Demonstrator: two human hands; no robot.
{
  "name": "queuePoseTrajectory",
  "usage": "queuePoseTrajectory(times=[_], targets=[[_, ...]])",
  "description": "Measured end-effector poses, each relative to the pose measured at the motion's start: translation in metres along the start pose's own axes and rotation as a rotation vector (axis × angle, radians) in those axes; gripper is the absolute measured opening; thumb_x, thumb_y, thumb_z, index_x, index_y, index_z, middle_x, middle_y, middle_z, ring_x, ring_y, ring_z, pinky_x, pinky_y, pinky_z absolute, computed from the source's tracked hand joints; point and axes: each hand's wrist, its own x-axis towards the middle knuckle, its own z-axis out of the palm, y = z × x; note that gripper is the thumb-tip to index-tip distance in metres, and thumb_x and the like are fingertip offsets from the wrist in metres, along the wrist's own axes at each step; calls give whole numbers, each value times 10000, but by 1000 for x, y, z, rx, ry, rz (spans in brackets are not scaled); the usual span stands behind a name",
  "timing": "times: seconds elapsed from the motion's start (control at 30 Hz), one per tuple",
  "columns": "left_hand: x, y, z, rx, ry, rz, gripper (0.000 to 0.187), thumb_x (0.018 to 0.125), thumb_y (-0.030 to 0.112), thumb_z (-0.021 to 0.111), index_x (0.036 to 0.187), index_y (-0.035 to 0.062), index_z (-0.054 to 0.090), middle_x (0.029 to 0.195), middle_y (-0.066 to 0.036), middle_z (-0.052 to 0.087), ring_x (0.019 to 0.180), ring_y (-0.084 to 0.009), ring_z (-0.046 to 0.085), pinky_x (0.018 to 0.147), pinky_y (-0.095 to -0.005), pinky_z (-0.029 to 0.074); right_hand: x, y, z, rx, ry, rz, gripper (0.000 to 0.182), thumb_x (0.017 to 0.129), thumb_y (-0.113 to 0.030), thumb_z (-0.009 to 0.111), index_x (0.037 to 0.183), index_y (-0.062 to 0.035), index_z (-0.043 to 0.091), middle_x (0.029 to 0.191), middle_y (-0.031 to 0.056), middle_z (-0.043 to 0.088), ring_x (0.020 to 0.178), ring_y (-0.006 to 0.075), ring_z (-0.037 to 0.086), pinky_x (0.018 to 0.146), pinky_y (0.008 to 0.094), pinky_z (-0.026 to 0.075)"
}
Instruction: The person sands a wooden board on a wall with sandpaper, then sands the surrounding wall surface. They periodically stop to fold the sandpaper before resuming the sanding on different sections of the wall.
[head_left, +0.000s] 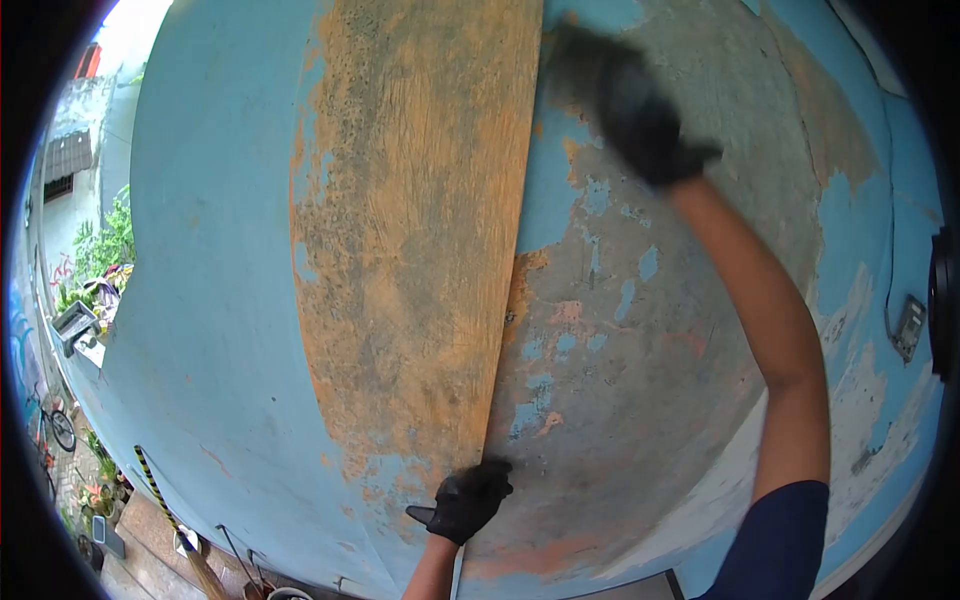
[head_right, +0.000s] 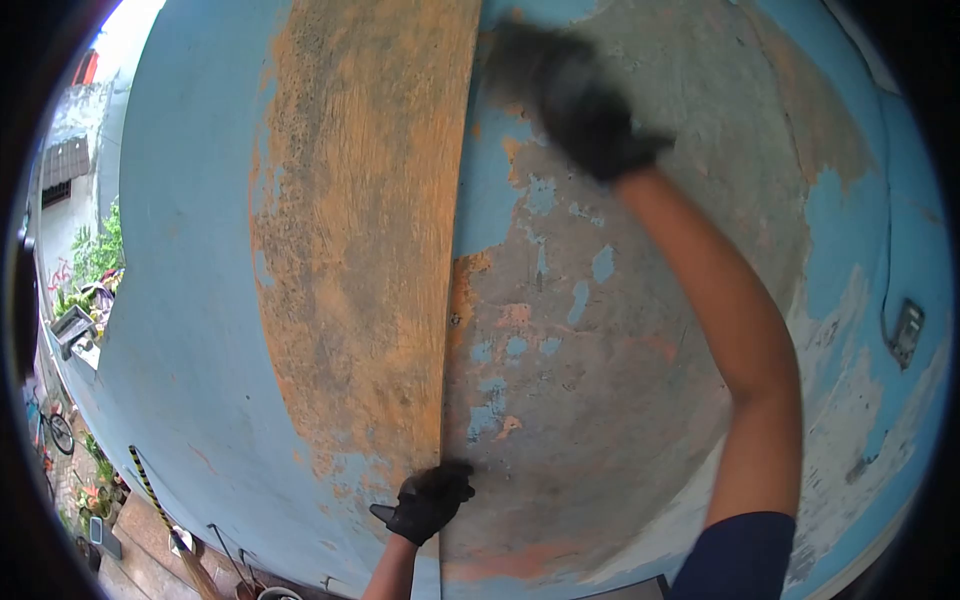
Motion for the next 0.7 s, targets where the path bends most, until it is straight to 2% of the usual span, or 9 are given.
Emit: queuePoseTrajectory(times=[0.1, 0.13, 0.2, 0.23, 0.3, 0.4, 0.47, 0.6, 0.7], targets=[[2, -3, 4, -53, 0, 3, 140, 936, 190, 715, 1054, 152, 780, 958, -44, 798, 883, -218, 785, 805, -377, 596, -5, 5, -22, 522, 168, 20, 413, 1094, -198, 433, 1422, 14, 567, 1439, 170, 619, 1296, 309, 625, 1145, 441, 463], [3, -5, 5, -130, -28, -58, 137, 932, 184, 720, 1050, 148, 779, 970, -46, 798, 888, -219, 784, 802, -379, 598, -8, 27, -10, -247, 16, -37, 429, 1088, -202, 412, 1425, 23, 552, 1414, 184, 617, 1275, 292, 621, 1136, 440, 463], [3, -13, 7, -77, -21, -18, 138, 929, 181, 723, 1050, 148, 779, 972, -43, 798, 885, -226, 783, 794, -380, 600, -8, 72, 38, -1018, -137, -88, 445, 1083, -205, 391, 1429, 33, 538, 1390, 198, 615, 1254, 275, 617, 1127, 439, 463], [3, -16, 8, -25, -12, 17, 139, 926, 179, 725, 1050, 148, 778, 974, -40, 799, 881, -232, 782, 787, -381, 602, -4, 89, 74, -432, -214, 372, 436, 1077, -212, 423, 1412, 33, 557, 1339, 210, 641, 1157, 277, 664, 1021, 434, 512], [2, -19, 10, -43, -13, 4, 135, 924, 186, 729, 1044, 153, 781, 988, -35, 800, 888, -238, 780, 786, -380, 602, 27, 66, 40, 26, -603, 596, 452, 1090, -236, 389, 1427, 23, 544, 1384, 199, 614, 1173, 260, 651, 1029, 428, 504], [1, -19, 9, -63, -53, -51, 123, 920, 197, 735, 1025, 157, 785, 1005, -28, 800, 894, -248, 776, 788, -380, 601, 11, -12, -24, 205, 59, 87, 430, 1095, -247, 407, 1428, -16, 550, 1455, 169, 597, 1301, 274, 601, 1146, 442, 438], [5, -12, 8, -85, -65, -105, 116, 918, 202, 738, 1012, 156, 787, 1009, -26, 801, 894, -253, 774, 790, -380, 600, 17, -4, -44, 345, 55, 16, 422, 1096, -251, 413, 1428, -30, 551, 1479, 159, 592, 1344, 279, 584, 1185, 447, 415], [1, -21, 6, 84, -92, 36, 266, 1043, 248, 570, 1153, 87, 750, 932, -45, 804, 909, -157, 775, 826, -309, 582, 32, 63, -2, 365, -318, 525, 370, 1073, -224, 472, 1355, -17, 597, 1253, 194, 703, 1094, 301, 706, 996, 446, 554], [-2, -3, 5, 93, -69, 25, 263, 1039, 252, 573, 1158, 104, 754, 939, -30, 805, 911, -152, 772, 830, -309, 581, 36, 18, 16, 218, 32, 341, 400, 1084, -253, 446, 1359, 2, 585, 1239, 203, 703, 1043, 319, 711, 954, 461, 556]])
